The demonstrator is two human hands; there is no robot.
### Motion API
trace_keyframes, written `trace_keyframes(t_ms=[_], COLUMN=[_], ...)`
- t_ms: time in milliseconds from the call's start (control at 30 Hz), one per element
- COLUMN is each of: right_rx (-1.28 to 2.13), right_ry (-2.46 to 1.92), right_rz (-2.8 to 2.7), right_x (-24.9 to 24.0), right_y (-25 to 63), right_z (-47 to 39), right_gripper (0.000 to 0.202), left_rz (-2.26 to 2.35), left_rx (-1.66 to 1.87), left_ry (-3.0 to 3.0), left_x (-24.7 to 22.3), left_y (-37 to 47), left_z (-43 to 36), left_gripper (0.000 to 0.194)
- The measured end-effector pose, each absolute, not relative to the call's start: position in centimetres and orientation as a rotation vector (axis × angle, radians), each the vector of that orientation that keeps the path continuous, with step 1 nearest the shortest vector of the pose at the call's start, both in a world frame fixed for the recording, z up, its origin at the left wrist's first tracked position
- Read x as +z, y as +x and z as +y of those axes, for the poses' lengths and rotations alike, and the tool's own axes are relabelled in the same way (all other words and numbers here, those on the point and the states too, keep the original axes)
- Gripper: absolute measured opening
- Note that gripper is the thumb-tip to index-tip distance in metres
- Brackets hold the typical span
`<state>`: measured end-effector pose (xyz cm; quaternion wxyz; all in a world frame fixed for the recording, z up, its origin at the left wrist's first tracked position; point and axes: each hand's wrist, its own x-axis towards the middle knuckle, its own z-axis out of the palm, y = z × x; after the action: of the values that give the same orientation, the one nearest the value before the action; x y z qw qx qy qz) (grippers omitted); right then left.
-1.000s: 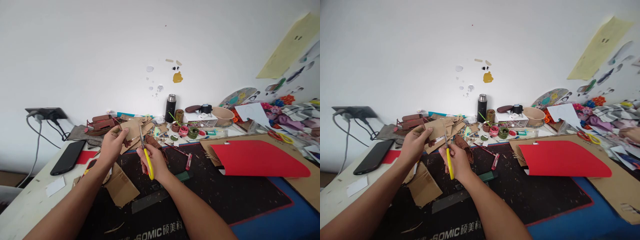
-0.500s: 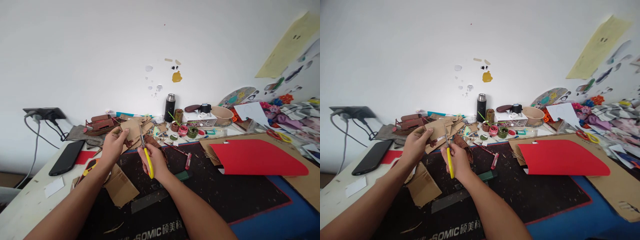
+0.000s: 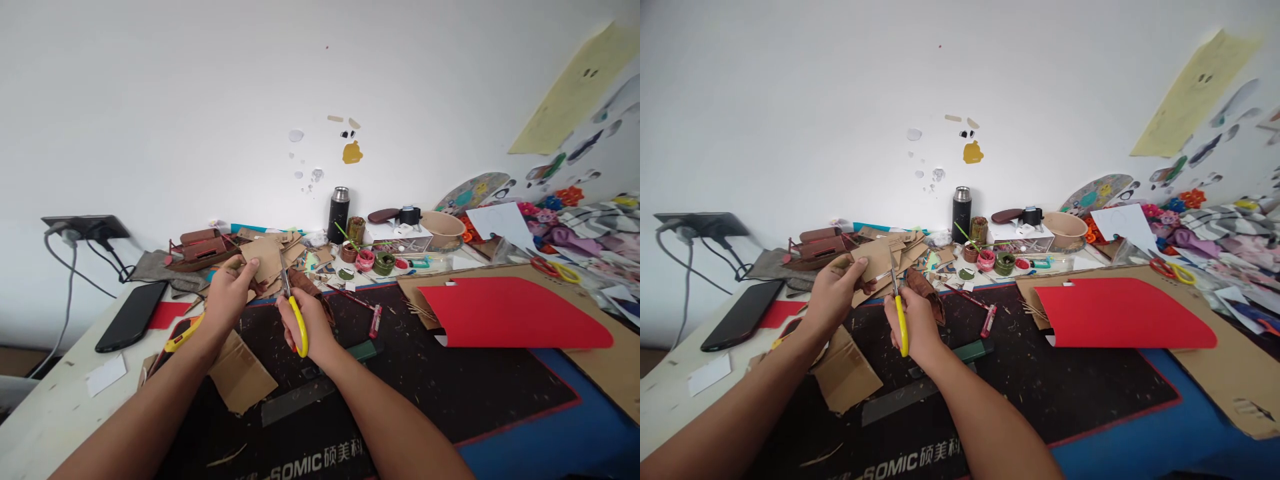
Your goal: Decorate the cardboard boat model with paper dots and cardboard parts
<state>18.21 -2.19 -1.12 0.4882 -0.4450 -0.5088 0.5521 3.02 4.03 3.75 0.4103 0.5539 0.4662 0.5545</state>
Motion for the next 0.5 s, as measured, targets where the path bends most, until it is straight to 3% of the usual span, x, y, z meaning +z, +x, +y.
trace_keyframes(t_ms=[500], right_rx=[1.27], right_ry=[-1.177], right_rz=[-1.254], right_x=[-2.3], right_y=[17.9], right_z=[-2.1], right_gripper=[0.04], left_rz=[1.195], left_rx=[1.4], left_ry=[1.385], left_x=[3.3], left_y=[3.0], left_z=[4.3], left_gripper=[0.031])
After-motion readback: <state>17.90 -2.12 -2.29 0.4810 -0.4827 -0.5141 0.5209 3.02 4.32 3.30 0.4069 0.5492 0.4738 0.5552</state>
